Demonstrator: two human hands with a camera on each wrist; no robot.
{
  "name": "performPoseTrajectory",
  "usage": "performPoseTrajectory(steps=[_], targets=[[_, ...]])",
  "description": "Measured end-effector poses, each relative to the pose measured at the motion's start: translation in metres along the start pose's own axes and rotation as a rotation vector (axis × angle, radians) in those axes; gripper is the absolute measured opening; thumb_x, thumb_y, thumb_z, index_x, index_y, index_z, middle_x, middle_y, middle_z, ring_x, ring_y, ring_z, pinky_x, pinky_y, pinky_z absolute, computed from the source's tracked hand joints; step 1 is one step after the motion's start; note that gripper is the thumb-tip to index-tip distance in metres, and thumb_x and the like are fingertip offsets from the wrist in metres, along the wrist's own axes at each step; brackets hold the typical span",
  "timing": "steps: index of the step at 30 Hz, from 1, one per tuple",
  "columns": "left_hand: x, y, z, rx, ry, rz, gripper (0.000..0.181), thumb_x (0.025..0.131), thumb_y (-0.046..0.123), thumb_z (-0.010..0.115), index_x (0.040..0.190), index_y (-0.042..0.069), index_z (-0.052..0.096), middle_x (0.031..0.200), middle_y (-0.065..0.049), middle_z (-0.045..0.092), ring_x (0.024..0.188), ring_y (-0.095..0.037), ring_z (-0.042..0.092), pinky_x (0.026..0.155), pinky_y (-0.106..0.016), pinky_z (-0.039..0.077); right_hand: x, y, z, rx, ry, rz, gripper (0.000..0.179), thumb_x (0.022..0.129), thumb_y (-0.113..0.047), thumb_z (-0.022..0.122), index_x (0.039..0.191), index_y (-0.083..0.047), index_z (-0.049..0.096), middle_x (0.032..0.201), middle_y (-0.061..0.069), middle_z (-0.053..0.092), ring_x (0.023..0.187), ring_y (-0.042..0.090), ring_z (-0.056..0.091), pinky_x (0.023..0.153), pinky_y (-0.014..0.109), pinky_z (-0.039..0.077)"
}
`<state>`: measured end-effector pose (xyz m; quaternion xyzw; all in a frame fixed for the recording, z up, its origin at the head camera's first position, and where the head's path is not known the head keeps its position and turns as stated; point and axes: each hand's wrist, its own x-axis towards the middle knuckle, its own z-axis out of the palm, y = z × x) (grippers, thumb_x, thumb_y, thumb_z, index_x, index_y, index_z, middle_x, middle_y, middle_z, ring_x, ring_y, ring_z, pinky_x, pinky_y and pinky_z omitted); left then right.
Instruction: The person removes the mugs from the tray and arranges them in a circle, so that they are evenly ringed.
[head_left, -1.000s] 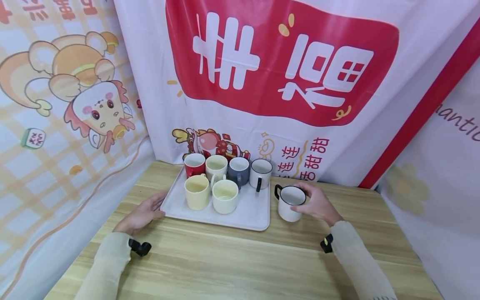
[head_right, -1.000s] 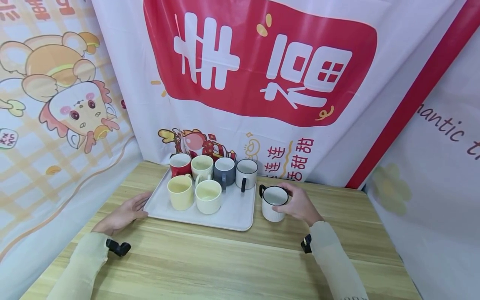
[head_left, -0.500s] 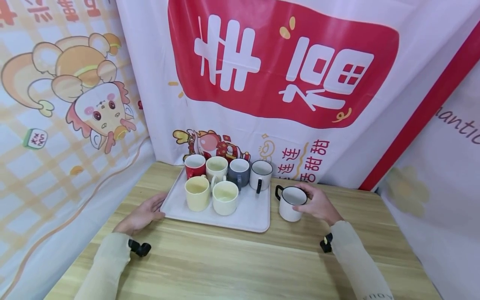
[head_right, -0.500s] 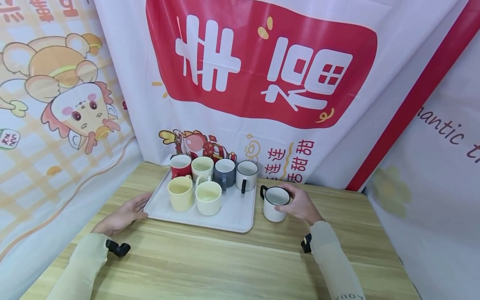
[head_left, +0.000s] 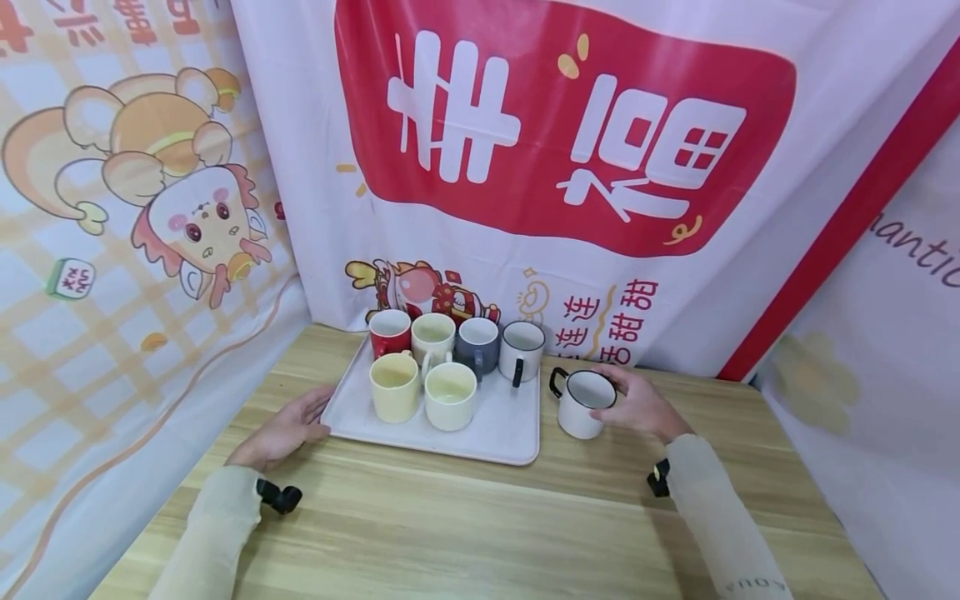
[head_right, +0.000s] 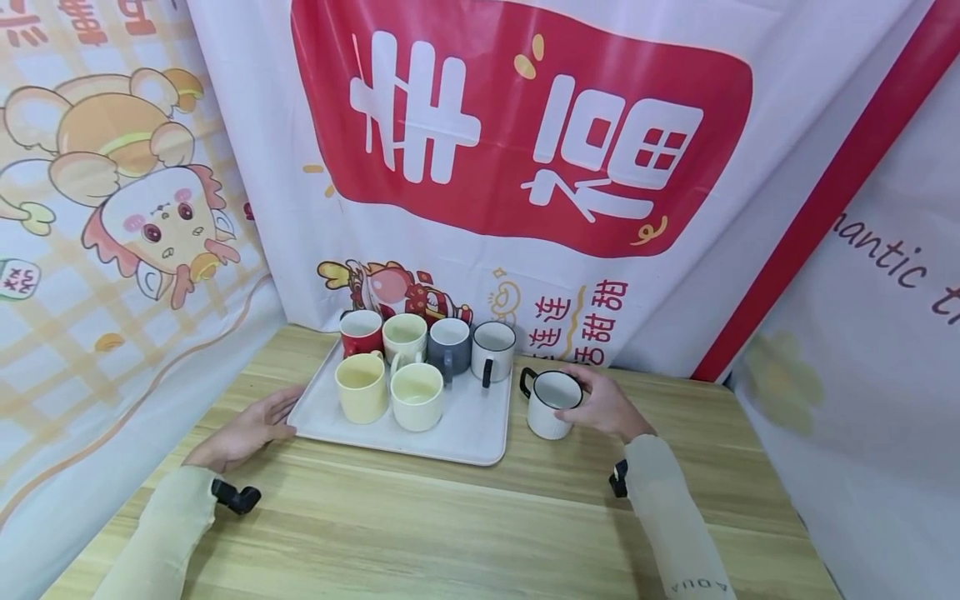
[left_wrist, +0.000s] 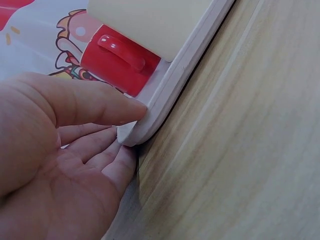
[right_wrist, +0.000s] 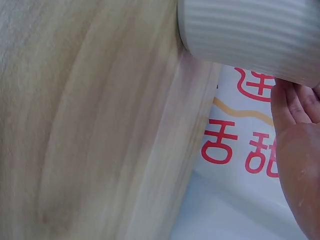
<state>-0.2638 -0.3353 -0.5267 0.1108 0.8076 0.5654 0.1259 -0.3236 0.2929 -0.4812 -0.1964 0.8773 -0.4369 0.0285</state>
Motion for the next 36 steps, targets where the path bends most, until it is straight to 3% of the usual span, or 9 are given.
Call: performPoseTrajectory(steps=[8, 14, 25, 31, 36], targets=[[-0.001, 0.001, 0.0, -0.012, -0.011, 0.01, 0.083, 0.099, -0.005, 0.058, 0.164, -0.013, 0.007, 0.173, -0.035, 0.004, 0.16, -0.057, 0.004, 0.131, -0.069, 0.009, -0.003, -0.028, -0.011, -0.116, -0.024, 0.035, 0.1, 0.078, -0.043, 0.094, 0.159, -0.014, 0.045, 0.162, 0.01, 0.052, 0.151, 0.041, 0.046, 0.123, 0.067, 0.04], [-0.001, 0.0, -0.001, -0.002, -0.003, -0.005, 0.084, 0.099, -0.004, 0.059, 0.164, -0.012, 0.008, 0.174, -0.034, 0.005, 0.16, -0.056, 0.006, 0.131, -0.069, 0.01, 0.0, -0.064, 0.0, -0.177, -0.036, 0.008, 0.098, 0.078, -0.047, 0.093, 0.158, -0.014, 0.048, 0.162, 0.011, 0.051, 0.152, 0.04, 0.044, 0.124, 0.066, 0.04], [0.0, -0.002, -0.001, -0.007, -0.009, -0.001, 0.084, 0.098, -0.004, 0.06, 0.164, -0.012, 0.008, 0.173, -0.035, 0.005, 0.16, -0.057, 0.006, 0.131, -0.069, 0.01, 0.015, -0.111, 0.068, -0.282, -0.035, -0.084, 0.097, 0.076, -0.053, 0.091, 0.153, -0.007, 0.054, 0.154, 0.011, 0.06, 0.143, 0.034, 0.056, 0.123, 0.054, 0.047], [0.0, -0.002, 0.0, -0.009, -0.01, 0.001, 0.084, 0.099, -0.004, 0.061, 0.164, -0.012, 0.008, 0.173, -0.035, 0.005, 0.16, -0.057, 0.006, 0.131, -0.069, 0.01, 0.032, -0.125, 0.108, -0.256, -0.028, -0.063, 0.095, 0.075, -0.054, 0.092, 0.152, -0.012, 0.056, 0.155, 0.006, 0.06, 0.146, 0.028, 0.054, 0.125, 0.05, 0.045], [0.001, -0.001, 0.0, -0.001, -0.009, -0.002, 0.084, 0.099, -0.004, 0.061, 0.164, -0.012, 0.008, 0.173, -0.035, 0.005, 0.16, -0.057, 0.006, 0.131, -0.069, 0.01, 0.041, -0.133, 0.135, -0.191, -0.008, -0.042, 0.097, 0.075, -0.053, 0.092, 0.153, -0.009, 0.055, 0.156, 0.008, 0.058, 0.146, 0.031, 0.052, 0.124, 0.056, 0.045]])
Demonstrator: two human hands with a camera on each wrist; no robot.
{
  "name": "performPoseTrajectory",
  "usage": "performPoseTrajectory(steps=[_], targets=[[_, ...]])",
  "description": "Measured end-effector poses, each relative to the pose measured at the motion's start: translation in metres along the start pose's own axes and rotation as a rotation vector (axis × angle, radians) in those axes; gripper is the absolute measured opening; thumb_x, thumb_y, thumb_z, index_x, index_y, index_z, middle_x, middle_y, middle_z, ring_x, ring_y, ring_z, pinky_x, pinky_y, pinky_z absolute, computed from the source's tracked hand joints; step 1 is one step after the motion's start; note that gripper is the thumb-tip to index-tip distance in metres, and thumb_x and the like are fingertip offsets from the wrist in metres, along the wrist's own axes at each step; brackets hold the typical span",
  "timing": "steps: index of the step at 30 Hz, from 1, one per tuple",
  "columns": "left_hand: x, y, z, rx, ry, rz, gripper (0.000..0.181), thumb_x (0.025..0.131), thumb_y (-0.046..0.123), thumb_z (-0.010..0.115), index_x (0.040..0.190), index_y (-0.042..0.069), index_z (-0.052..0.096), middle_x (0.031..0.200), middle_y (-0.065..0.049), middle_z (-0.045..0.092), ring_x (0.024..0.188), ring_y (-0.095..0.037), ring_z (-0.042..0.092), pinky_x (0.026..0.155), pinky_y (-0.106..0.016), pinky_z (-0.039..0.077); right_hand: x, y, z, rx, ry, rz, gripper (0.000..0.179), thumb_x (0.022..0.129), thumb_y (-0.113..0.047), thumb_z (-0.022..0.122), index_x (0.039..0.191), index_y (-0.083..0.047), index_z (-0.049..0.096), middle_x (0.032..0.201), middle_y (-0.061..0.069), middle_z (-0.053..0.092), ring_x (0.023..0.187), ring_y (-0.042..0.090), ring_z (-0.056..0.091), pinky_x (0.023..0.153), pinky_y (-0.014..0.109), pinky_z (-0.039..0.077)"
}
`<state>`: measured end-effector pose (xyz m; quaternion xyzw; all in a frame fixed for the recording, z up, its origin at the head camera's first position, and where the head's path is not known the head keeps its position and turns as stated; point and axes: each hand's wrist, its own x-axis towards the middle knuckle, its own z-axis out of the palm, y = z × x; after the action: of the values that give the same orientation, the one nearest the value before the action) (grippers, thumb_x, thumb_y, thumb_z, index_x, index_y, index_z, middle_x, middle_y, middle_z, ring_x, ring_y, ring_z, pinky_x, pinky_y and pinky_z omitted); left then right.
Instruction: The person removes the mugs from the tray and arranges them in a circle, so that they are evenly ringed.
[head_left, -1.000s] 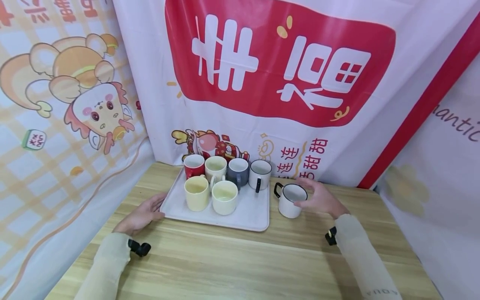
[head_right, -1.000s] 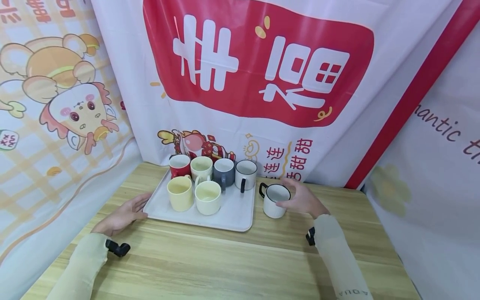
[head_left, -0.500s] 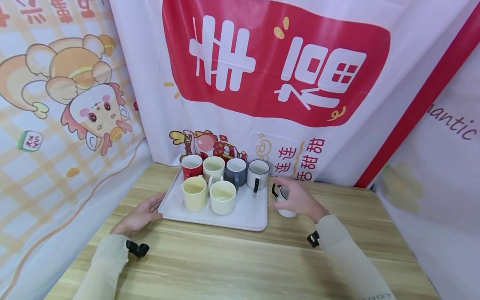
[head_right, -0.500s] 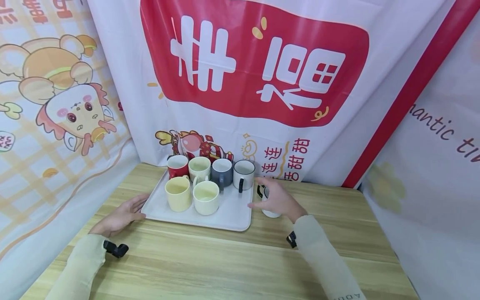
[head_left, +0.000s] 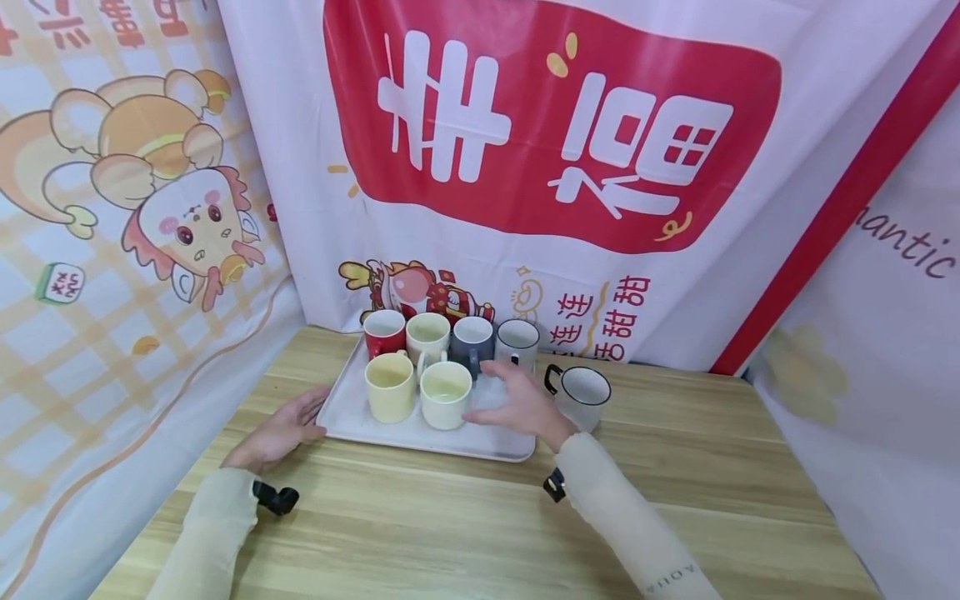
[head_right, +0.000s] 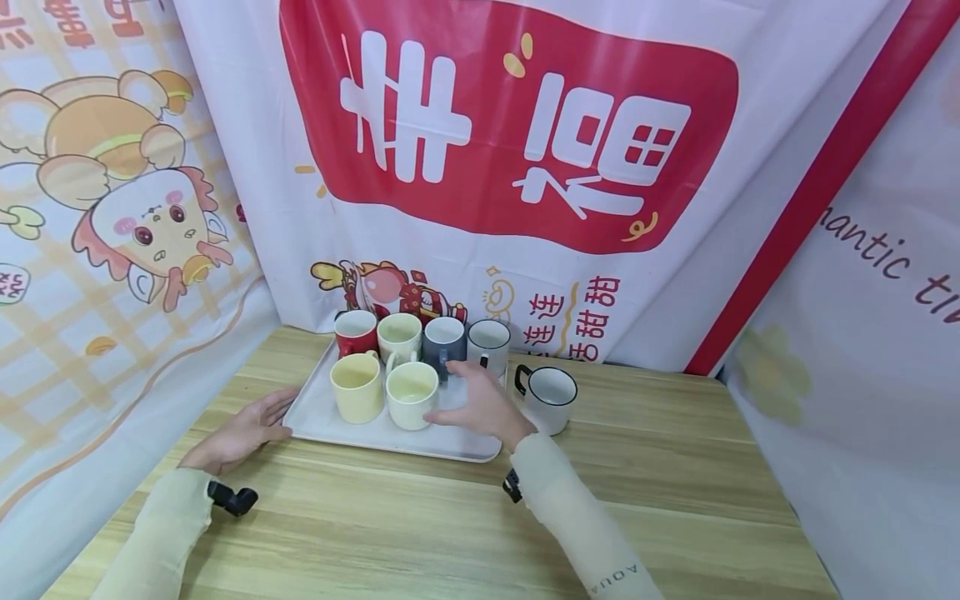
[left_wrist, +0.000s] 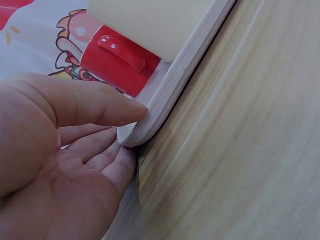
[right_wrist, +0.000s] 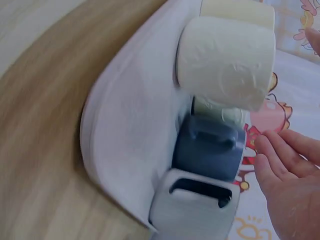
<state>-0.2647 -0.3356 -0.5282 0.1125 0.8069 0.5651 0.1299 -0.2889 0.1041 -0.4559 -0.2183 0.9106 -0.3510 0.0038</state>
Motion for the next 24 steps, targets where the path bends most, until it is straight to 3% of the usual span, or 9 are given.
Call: performPoseTrajectory(steps=[7, 15, 19, 24], targets=[[0.001, 0.001, 0.0, 0.007, 0.001, 0.0, 0.083, 0.098, -0.004, 0.06, 0.164, -0.012, 0.009, 0.173, -0.035, 0.006, 0.16, -0.057, 0.006, 0.131, -0.069, 0.01, 0.011, -0.004, 0.03, 0.062, 0.059, 0.037, 0.104, 0.072, -0.058, 0.092, 0.154, -0.009, 0.053, 0.158, 0.01, 0.056, 0.147, 0.032, 0.052, 0.126, 0.054, 0.043], [0.0, 0.001, 0.0, 0.013, -0.002, 0.009, 0.083, 0.099, -0.004, 0.06, 0.164, -0.011, 0.009, 0.174, -0.033, 0.005, 0.16, -0.056, 0.005, 0.131, -0.069, 0.01, 0.024, -0.007, 0.056, 0.102, 0.153, 0.087, 0.106, 0.068, -0.057, 0.095, 0.154, -0.009, 0.053, 0.155, 0.013, 0.058, 0.146, 0.037, 0.05, 0.123, 0.06, 0.043], [0.0, 0.001, 0.0, 0.011, -0.002, 0.001, 0.084, 0.099, -0.004, 0.06, 0.165, -0.011, 0.009, 0.174, -0.033, 0.005, 0.16, -0.056, 0.005, 0.131, -0.069, 0.01, 0.031, -0.009, 0.067, 0.13, 0.216, 0.101, 0.105, 0.065, -0.055, 0.097, 0.149, -0.007, 0.056, 0.148, 0.014, 0.062, 0.139, 0.036, 0.056, 0.118, 0.061, 0.047], [-0.001, 0.001, 0.001, 0.007, -0.004, 0.004, 0.083, 0.099, -0.004, 0.059, 0.164, -0.011, 0.008, 0.174, -0.034, 0.005, 0.16, -0.056, 0.005, 0.131, -0.069, 0.01, 0.036, -0.011, 0.076, 0.132, 0.248, 0.105, 0.102, 0.063, -0.055, 0.098, 0.144, -0.008, 0.059, 0.138, 0.011, 0.066, 0.125, 0.029, 0.06, 0.108, 0.052, 0.055]])
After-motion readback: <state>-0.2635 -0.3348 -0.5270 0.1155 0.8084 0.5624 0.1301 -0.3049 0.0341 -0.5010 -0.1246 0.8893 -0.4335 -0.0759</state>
